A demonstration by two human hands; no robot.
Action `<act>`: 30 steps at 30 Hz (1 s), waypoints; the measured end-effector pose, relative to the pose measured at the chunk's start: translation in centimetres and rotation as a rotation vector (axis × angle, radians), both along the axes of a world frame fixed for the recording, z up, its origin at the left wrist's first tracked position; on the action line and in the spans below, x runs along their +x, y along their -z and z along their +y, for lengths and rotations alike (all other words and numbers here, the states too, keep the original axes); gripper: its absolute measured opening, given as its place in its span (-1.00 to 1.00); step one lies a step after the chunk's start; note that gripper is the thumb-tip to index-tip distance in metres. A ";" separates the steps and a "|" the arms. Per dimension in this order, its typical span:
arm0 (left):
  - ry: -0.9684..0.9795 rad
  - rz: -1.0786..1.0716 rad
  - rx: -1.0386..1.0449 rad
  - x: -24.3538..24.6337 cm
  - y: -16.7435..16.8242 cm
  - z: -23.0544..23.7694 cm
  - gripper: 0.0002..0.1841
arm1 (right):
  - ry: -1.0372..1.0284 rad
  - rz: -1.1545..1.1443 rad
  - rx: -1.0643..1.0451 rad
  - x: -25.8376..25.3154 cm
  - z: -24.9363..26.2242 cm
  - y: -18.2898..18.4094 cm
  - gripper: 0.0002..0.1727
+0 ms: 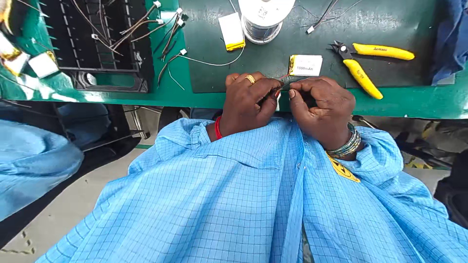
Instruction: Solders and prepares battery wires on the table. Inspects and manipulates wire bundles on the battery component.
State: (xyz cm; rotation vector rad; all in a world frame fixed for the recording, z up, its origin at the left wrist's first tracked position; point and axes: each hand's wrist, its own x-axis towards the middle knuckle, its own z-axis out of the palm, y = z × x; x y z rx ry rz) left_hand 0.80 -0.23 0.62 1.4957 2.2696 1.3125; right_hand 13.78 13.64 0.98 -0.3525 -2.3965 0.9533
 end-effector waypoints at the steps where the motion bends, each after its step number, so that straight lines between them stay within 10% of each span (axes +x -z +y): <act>1: -0.002 -0.001 -0.004 0.1 -0.1 0.1 -0.79 | 0.006 0.005 0.005 0.0 -0.1 0.1 -0.82; 30: -0.014 -0.154 0.015 0.3 -0.1 0.5 -0.83 | 0.074 0.111 0.025 -0.5 -1.0 0.6 -0.84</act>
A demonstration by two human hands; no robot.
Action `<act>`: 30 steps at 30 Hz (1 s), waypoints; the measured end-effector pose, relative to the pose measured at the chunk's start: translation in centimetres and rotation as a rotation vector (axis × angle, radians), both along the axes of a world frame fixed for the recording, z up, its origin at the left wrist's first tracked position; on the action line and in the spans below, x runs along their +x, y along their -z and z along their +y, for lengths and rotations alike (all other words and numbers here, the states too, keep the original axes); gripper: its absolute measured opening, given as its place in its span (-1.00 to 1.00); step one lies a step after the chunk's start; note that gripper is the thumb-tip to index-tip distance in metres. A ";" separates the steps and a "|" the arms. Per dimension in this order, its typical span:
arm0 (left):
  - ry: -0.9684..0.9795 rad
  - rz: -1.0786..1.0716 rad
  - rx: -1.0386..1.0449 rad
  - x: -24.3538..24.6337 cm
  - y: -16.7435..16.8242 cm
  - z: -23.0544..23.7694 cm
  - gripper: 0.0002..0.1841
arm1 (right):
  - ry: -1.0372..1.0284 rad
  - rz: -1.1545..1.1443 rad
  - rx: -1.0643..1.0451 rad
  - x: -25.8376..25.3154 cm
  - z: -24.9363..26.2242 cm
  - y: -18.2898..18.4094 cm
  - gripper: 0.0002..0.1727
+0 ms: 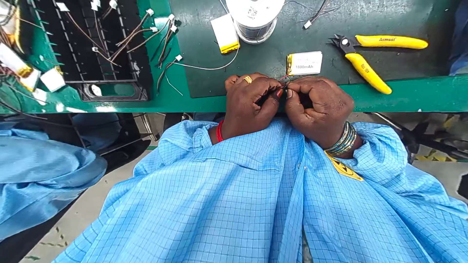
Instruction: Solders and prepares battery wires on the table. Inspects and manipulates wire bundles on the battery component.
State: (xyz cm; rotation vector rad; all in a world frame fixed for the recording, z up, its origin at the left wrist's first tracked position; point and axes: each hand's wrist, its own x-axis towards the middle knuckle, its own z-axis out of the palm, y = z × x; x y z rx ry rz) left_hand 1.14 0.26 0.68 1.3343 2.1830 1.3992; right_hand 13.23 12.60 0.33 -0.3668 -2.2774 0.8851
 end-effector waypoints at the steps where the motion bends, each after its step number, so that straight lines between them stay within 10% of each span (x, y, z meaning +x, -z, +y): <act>1: 0.004 0.001 0.002 0.0 0.0 0.0 -0.83 | -0.005 -0.005 -0.001 0.0 0.0 0.0 -0.84; 30: 0.044 0.043 -0.003 0.1 0.2 0.3 -0.83 | 0.044 -0.140 0.065 -0.7 0.1 -0.3 -0.82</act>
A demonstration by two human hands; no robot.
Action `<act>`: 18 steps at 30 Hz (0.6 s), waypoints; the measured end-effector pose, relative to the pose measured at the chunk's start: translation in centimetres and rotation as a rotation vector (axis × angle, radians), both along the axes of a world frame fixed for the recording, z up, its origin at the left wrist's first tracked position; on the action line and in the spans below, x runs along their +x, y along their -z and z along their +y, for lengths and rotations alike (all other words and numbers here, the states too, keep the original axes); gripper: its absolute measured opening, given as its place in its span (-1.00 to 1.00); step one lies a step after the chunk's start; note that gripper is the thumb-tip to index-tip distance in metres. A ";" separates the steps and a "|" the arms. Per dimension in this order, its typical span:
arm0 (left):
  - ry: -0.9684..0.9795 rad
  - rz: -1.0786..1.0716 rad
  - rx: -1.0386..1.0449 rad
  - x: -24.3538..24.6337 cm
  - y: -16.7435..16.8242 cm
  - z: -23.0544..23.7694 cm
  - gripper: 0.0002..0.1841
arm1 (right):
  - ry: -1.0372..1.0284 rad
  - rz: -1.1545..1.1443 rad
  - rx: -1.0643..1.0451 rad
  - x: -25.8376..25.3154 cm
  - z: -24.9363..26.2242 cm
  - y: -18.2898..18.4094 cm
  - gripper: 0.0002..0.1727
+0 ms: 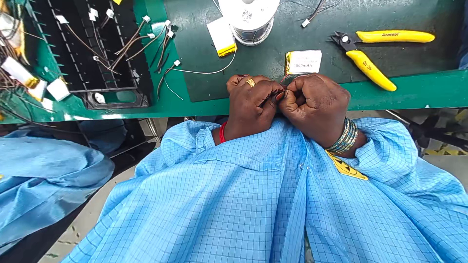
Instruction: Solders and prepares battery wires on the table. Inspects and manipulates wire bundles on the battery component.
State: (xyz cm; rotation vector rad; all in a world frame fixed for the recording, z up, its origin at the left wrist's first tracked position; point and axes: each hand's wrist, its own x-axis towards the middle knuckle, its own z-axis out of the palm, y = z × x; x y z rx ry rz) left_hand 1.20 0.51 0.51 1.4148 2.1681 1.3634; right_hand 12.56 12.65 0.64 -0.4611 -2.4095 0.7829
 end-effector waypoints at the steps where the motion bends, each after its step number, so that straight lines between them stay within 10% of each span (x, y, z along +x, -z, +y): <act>1: 0.003 -0.011 0.000 0.0 0.0 0.0 -0.83 | -0.001 -0.001 0.001 0.0 0.0 0.0 -0.82; 18: -0.015 -0.013 -0.004 0.1 0.0 0.0 -0.81 | 0.042 -0.020 0.049 -0.2 -0.3 0.3 -0.80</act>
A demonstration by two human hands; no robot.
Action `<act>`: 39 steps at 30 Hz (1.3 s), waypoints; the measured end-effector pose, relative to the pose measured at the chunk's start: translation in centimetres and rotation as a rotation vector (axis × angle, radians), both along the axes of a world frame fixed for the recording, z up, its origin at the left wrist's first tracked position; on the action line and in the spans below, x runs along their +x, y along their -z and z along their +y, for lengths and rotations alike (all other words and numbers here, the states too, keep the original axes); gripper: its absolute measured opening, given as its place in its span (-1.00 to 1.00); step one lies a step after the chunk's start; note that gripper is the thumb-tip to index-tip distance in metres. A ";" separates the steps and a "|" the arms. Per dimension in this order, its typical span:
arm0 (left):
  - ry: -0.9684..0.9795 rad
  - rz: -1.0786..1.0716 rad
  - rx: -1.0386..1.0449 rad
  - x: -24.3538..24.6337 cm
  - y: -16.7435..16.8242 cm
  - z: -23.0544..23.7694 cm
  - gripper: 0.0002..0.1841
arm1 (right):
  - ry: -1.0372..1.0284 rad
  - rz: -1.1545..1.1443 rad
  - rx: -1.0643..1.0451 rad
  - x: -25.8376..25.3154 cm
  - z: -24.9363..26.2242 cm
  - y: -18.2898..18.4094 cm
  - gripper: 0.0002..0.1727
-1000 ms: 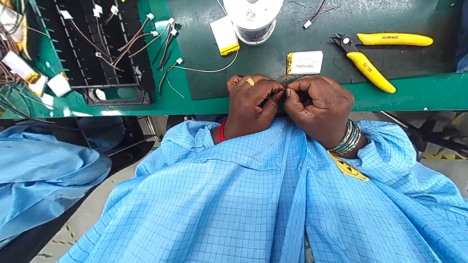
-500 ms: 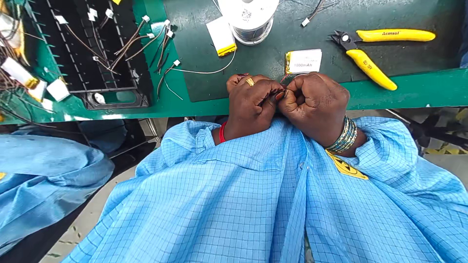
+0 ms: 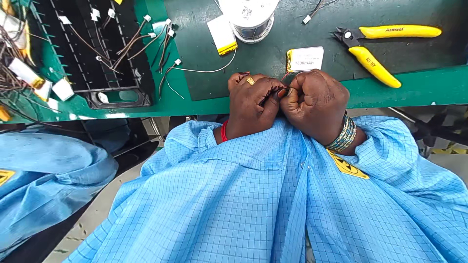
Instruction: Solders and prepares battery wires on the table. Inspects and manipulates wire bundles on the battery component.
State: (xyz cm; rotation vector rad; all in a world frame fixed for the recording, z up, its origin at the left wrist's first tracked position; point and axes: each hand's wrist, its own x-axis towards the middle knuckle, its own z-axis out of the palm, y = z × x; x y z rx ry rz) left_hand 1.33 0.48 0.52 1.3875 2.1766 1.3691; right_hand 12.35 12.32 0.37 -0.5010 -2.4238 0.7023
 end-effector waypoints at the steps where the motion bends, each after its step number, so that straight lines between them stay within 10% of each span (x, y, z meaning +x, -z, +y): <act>1: 0.000 0.002 -0.001 0.0 0.0 0.0 -0.81 | 0.001 -0.002 -0.002 0.0 0.0 0.0 -0.80; 39: 0.012 0.084 -0.012 -0.2 0.3 0.0 -0.83 | -0.096 -0.079 -0.013 0.3 0.7 -0.4 -0.78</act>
